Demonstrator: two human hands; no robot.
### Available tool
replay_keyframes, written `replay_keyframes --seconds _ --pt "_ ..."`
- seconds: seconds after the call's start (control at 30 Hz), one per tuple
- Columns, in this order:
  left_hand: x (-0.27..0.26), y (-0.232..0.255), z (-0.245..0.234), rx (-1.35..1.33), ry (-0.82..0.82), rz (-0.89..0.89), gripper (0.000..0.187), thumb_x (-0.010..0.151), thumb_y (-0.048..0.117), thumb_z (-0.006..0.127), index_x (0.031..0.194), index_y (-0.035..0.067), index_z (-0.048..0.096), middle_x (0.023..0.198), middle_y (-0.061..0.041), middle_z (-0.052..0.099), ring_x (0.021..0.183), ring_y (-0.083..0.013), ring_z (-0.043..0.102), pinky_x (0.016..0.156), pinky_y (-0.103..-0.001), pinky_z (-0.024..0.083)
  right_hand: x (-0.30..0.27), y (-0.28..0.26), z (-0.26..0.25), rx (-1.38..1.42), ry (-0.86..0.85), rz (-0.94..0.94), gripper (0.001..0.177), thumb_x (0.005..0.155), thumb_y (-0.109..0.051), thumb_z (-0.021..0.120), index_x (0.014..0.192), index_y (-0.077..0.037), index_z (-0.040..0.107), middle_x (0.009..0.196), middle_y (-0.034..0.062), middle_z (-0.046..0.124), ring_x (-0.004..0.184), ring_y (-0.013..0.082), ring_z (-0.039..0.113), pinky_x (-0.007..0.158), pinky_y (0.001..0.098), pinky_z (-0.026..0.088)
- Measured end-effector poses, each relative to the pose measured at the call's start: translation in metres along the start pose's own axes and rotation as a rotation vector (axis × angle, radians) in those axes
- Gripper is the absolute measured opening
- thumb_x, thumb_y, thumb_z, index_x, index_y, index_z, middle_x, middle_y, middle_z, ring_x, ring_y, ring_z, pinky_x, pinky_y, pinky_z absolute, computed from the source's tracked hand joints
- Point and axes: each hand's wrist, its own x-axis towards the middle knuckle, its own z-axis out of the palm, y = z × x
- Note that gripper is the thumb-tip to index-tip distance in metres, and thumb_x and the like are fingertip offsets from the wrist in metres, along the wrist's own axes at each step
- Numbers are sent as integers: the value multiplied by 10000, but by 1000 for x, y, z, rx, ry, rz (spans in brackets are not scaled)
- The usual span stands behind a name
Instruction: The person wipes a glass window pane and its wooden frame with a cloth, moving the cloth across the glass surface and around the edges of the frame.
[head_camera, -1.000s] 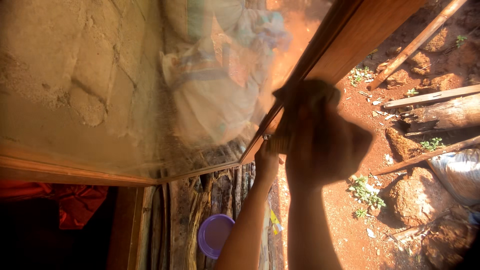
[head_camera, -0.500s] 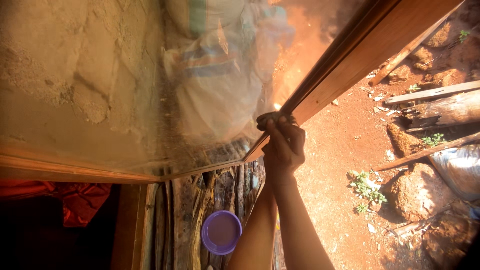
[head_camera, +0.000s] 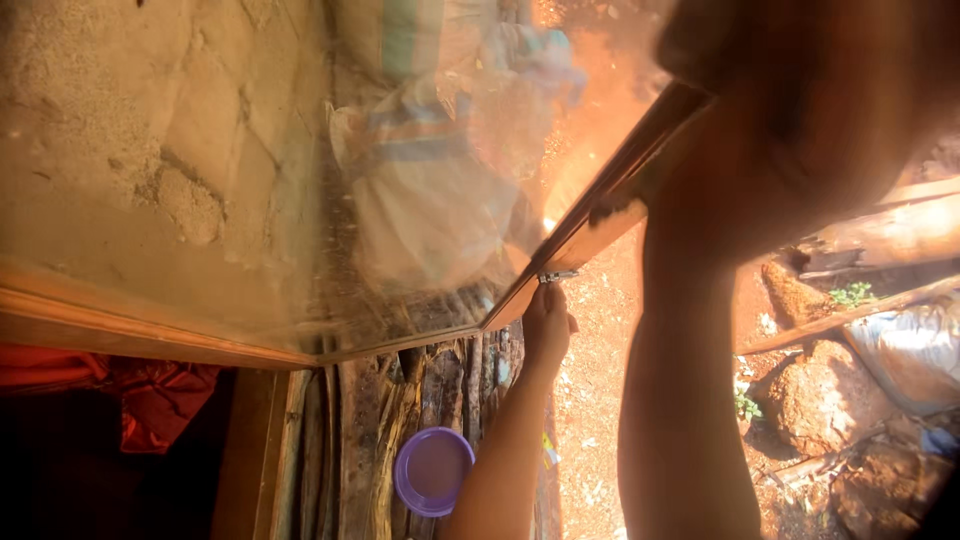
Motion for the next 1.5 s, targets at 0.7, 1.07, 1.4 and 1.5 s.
replay_keyframes --seconds 0.7,1.07,1.4,1.5 --pt "5 -63 11 11 11 107 281 1009 206 430 1108 15 610 797 -93 618 619 -178 578 561 -348 481 -78 -23 -73 -731 -256 111 303 1042 -17 592 1342 16 626 1358 188 507 1239 316 548 1040 377 496" --pt "-12 -18 17 172 60 700 456 1115 229 577 1499 -9 512 1288 -236 692 1122 -295 670 865 -412 555 -151 -11 -32 -660 -586 165 423 1064 -1 483 1478 81 522 1611 320 350 1540 477 335 1287 533 351" --pt "22 -31 11 378 31 395 377 1042 281 508 1335 52 566 940 -173 642 773 -234 657 684 -379 545 -157 -2 -62 229 -541 647 158 987 133 555 1121 72 612 1194 205 685 1080 306 700 940 361 628" --pt "14 -27 3 195 2 53 342 1041 332 459 1190 60 602 718 -102 599 656 -192 622 652 -381 521 -87 -5 -54 -588 -359 -105 209 1045 146 660 1247 95 676 1322 265 630 1219 440 659 1075 496 580"
